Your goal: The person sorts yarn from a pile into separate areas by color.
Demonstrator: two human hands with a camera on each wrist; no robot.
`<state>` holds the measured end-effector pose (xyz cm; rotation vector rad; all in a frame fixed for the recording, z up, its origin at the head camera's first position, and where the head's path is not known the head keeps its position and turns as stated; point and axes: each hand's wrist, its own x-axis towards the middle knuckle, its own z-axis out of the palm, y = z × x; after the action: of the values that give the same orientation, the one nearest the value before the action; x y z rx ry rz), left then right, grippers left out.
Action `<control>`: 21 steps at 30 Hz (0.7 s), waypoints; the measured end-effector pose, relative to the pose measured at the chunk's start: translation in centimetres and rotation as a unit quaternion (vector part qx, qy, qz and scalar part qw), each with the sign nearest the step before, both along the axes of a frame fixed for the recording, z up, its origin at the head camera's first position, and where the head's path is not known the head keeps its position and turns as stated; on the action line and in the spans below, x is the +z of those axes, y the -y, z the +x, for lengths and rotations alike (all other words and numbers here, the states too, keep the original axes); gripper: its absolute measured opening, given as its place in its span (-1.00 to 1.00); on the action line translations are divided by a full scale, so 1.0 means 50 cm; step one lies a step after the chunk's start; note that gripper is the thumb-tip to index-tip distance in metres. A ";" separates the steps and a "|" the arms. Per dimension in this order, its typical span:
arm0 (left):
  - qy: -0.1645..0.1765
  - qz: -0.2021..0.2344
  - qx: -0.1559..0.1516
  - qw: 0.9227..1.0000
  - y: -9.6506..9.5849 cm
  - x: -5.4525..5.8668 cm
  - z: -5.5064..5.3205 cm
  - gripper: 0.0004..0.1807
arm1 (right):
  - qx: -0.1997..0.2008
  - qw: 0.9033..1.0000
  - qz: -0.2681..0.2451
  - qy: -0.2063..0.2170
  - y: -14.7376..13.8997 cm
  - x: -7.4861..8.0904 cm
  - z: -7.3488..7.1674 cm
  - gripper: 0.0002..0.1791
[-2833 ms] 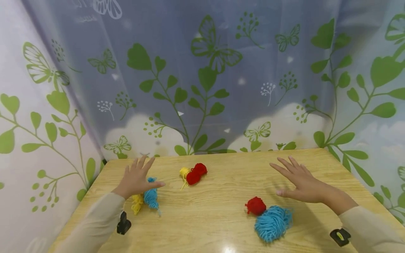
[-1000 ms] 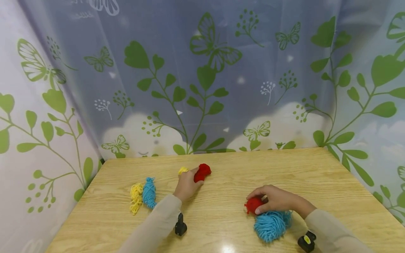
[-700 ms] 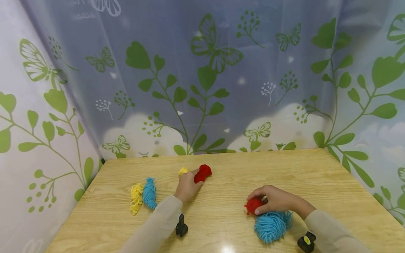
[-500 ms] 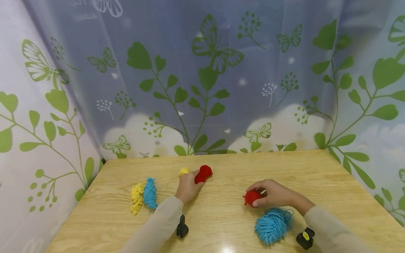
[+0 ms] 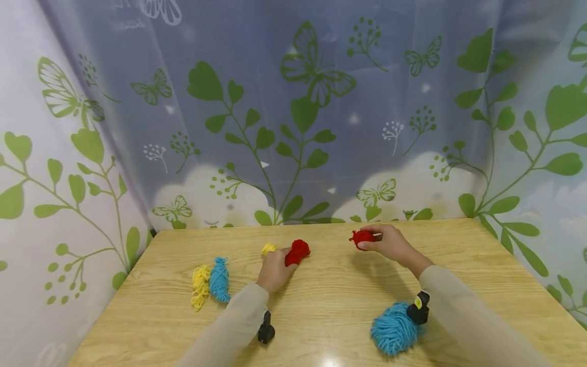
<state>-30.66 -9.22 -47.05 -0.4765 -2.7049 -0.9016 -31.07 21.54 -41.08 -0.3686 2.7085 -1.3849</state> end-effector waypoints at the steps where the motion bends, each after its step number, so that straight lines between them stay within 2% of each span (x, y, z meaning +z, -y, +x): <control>1: 0.001 0.000 0.000 1.000 0.000 0.000 0.000 -0.55 | -0.009 1.000 -0.004 0.004 0.003 -0.001 -0.007 -0.37; 10: 0.018 -0.003 0.005 1.000 -0.002 -0.002 -0.003 -0.55 | -0.085 0.996 -0.022 0.032 0.028 -0.021 -0.049 -0.39; 17: 0.020 -0.003 0.007 1.000 -0.001 -0.003 -0.003 -0.57 | -0.116 0.993 0.010 0.027 0.033 -0.051 -0.070 -0.44; 21: 0.018 -0.001 0.008 1.000 0.000 0.001 -0.003 -0.58 | -0.124 0.992 0.009 0.024 0.040 -0.055 -0.072 -0.45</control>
<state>-30.80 -9.21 -47.01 -0.4441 -2.7381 -0.9105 -34.66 19.54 -43.84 0.0055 2.8026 -1.4015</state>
